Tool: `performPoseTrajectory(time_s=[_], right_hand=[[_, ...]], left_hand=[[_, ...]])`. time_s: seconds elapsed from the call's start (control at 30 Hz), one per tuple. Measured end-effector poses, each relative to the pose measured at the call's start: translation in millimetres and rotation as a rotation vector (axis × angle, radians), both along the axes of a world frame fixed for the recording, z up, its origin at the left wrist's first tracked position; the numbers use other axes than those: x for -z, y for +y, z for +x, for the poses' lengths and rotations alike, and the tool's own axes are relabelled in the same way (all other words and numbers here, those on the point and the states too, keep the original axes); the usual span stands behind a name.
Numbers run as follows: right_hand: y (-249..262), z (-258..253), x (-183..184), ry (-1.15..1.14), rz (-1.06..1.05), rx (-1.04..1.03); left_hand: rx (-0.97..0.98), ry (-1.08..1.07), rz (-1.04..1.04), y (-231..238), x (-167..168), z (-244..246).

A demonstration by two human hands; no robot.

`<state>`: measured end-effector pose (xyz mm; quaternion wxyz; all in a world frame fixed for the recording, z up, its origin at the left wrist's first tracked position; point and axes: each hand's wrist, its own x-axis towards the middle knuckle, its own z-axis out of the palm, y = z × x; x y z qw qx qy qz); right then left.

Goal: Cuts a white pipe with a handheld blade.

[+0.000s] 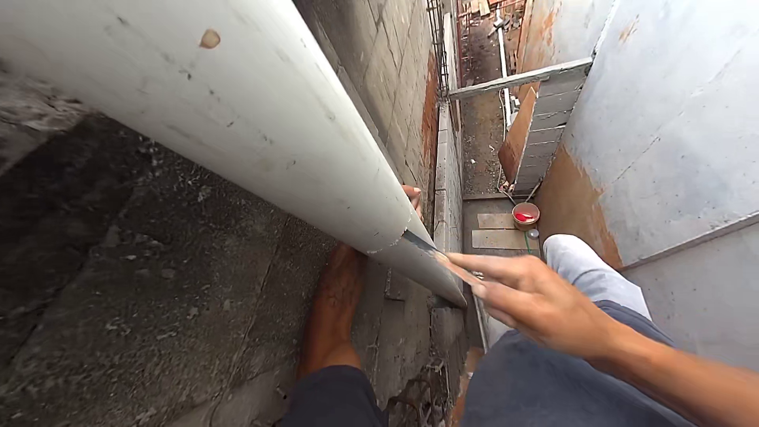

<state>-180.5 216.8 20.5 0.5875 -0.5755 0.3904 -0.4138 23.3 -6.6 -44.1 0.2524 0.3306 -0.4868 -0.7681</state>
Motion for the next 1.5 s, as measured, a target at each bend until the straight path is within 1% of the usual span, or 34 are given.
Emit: performPoseTrajectory(time_s=[0.07,0.13,0.17,0.23,0.3,0.37,0.4,0.43,0.5,0.53,0.57,0.63,0.67,0.7,0.73,0.8,0.83,0.9,0.93,0.97,1.03,1.1,1.13,1.2,1.27,1.33,1.4,1.43,1.5], right_hand=[[-5,4,-1,-0.016,0.018,0.02],[-24,22,0,-0.059,0.06,0.004],[-28,25,0,-0.063,0.045,-0.006],[-12,16,0,-0.026,0.007,-0.014],[1,4,0,-0.033,0.009,0.022],[-9,16,-4,-0.017,0.031,0.035],[-19,24,-4,-0.032,0.043,0.024],[-26,30,-3,-0.053,0.04,0.012],[-17,24,-1,-0.032,0.003,0.002],[-7,17,0,-0.021,-0.005,0.01],[-2,11,1,-0.014,-0.01,0.021],[-10,18,-1,0.018,0.005,0.036],[-19,25,-1,0.007,0.02,0.031],[-27,30,-2,-0.01,0.018,0.017],[-28,30,-3,-0.003,0.005,0.001],[-11,17,-2,0.009,-0.015,-0.001],[-4,11,-1,0.001,-0.009,0.009],[-11,15,-1,0.004,0.021,0.027],[-19,24,0,-0.012,0.043,0.025],[-27,30,-1,-0.034,0.044,0.019],[-24,27,-5,-0.024,0.012,-0.001],[0,14,-3,-0.037,0.028,0.019],[3,11,-4,-0.055,0.038,0.028],[-8,23,-5,-0.051,0.076,0.033],[-28,38,-6,-0.08,0.092,0.024],[-18,34,-8,-0.057,0.08,0.008],[7,20,-5,-0.074,0.08,0.033],[10,18,-4,-0.095,0.077,0.049],[-1,30,-5,-0.105,0.094,0.07]], left_hand=[[-0.06,-0.04,-0.02,4,-4,-2],[-0.049,-0.004,-0.028,7,2,0],[-0.057,0.021,-0.032,6,1,0],[-0.056,-0.024,-0.005,4,-7,0],[-0.066,-0.067,0.026,3,-12,-3],[-0.098,-0.088,0.012,9,-11,-4],[-0.139,-0.072,-0.001,13,-10,-6],[-0.149,-0.012,-0.014,12,-7,-6],[-0.072,0.024,-0.013,6,-4,-2],[-0.011,0.018,-0.003,-1,-2,0],[0.008,0.001,-0.002,-4,-1,0],[-0.064,-0.04,-0.048,6,-4,-2],[-0.14,-0.005,-0.069,15,-1,-5],[-0.179,0.092,-0.091,15,6,-5],[-0.151,0.1,-0.079,12,3,-3],[-0.101,-0.005,-0.027,7,-7,-4],[-0.073,-0.036,-0.005,5,-7,-4],[-0.123,-0.03,-0.039,7,0,-4],[-0.177,0.045,-0.039,12,11,-3],[-0.207,0.081,-0.048,12,11,-6],[-0.138,-0.037,-0.046,10,-11,-6],[-0.012,-0.051,-0.014,0,-7,0],[-0.013,-0.038,-0.02,-3,-4,0],[-0.054,-0.023,-0.05,3,-1,1],[-0.152,-0.02,-0.058,13,-8,-6],[-0.148,-0.055,-0.025,12,-17,-7],[-0.115,-0.076,0.021,7,-13,-6],[-0.142,-0.068,0.015,4,-12,-5],[-0.207,-0.06,0.002,11,-8,-6]])
